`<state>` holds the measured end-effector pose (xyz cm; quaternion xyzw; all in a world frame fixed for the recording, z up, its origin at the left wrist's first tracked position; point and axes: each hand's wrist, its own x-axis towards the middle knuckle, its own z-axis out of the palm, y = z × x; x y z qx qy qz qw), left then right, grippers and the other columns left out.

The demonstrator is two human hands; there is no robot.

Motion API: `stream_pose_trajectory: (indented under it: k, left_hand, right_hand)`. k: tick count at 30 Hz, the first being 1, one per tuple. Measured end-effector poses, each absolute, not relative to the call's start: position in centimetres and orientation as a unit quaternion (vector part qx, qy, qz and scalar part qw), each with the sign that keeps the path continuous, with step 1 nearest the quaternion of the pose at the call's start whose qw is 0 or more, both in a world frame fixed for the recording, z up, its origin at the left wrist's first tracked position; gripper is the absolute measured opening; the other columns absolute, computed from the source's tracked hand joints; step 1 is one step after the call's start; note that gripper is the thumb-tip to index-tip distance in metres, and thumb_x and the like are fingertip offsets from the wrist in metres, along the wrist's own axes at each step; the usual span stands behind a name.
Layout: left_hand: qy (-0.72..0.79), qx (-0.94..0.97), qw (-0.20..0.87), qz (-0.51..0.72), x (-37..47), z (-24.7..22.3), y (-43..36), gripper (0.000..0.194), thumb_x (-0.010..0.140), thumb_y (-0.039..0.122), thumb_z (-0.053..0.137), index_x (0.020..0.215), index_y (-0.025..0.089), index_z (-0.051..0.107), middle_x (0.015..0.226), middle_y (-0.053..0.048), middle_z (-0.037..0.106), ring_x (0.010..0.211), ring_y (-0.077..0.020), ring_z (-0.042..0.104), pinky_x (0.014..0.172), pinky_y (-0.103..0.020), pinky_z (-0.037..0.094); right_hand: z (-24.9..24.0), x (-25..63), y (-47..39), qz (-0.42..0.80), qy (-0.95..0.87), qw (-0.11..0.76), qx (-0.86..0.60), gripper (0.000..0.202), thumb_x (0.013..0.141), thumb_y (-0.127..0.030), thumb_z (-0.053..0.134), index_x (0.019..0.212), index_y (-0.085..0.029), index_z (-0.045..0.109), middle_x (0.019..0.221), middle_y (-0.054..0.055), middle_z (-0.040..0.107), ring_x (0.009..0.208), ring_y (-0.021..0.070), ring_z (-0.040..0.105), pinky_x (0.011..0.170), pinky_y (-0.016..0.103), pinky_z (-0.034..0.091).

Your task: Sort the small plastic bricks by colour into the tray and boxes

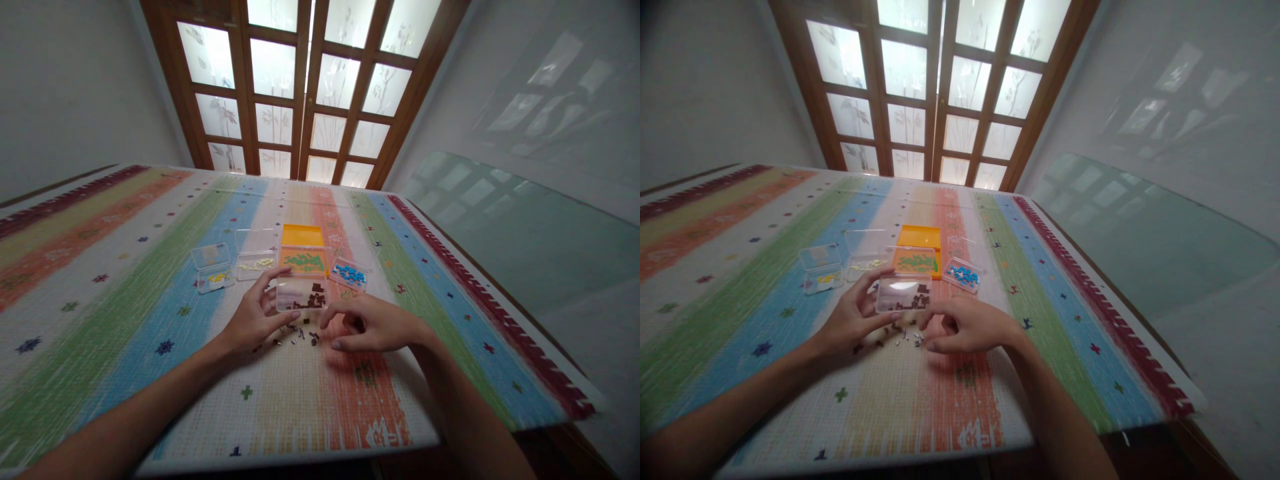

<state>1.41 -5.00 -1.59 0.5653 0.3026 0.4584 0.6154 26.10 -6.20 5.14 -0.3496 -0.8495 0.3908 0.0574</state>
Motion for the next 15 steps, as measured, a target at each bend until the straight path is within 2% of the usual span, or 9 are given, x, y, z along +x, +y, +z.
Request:
stream_pose_trajectory:
  k: [3, 7, 9, 15]
  left_hand:
    - [0.318, 0.547, 0.590, 0.502, 1.3, -1.7, -4.4, 0.074, 0.070, 0.018, 0.084, 0.134, 0.023, 0.047, 0.130, -0.011, 0.064, 0.108, -0.0249, 0.070, 0.095, -0.039, 0.059]
    - [0.317, 0.542, 0.577, 0.523, 1.2, -2.0, -3.9, 0.074, 0.068, 0.018, 0.085, 0.132, 0.024, 0.049, 0.138, -0.012, 0.059, 0.109, -0.0243, 0.070, 0.095, -0.038, 0.059]
    - [0.314, 0.547, 0.575, 0.521, 1.2, -2.1, -3.9, 0.073, 0.068, 0.018, 0.085, 0.132, 0.024, 0.049, 0.139, -0.012, 0.058, 0.109, -0.0246, 0.070, 0.095, -0.038, 0.059]
    - [0.304, 0.558, 0.583, 0.506, 1.2, -1.8, -4.2, 0.073, 0.071, 0.019, 0.083, 0.135, 0.022, 0.046, 0.134, -0.013, 0.061, 0.111, -0.0253, 0.069, 0.099, -0.043, 0.057]
  right_hand:
    - [4.5, 25.6, -6.1, 0.328, -0.870, 0.020, -0.368, 0.021, 0.084, -0.022, 0.067, 0.103, -0.017, 0.074, 0.058, -0.005, 0.057, 0.054, 0.0093, 0.050, 0.057, 0.022, 0.035]
    - [3.0, 24.7, -6.0, 0.248, -0.887, 0.019, -0.390, 0.026, 0.083, -0.013, 0.062, 0.103, -0.020, 0.076, 0.073, 0.000, 0.070, 0.063, 0.0111, 0.057, 0.064, 0.023, 0.037]
    - [2.6, 24.4, -6.0, 0.259, -0.891, 0.027, -0.372, 0.026, 0.084, -0.012, 0.059, 0.101, -0.020, 0.076, 0.077, 0.001, 0.072, 0.065, 0.0109, 0.059, 0.064, 0.022, 0.038]
    - [2.0, 23.7, -6.2, 0.266, -0.895, 0.036, -0.355, 0.017, 0.082, -0.017, 0.064, 0.094, -0.020, 0.076, 0.071, 0.000, 0.070, 0.065, 0.0126, 0.059, 0.062, 0.023, 0.040]
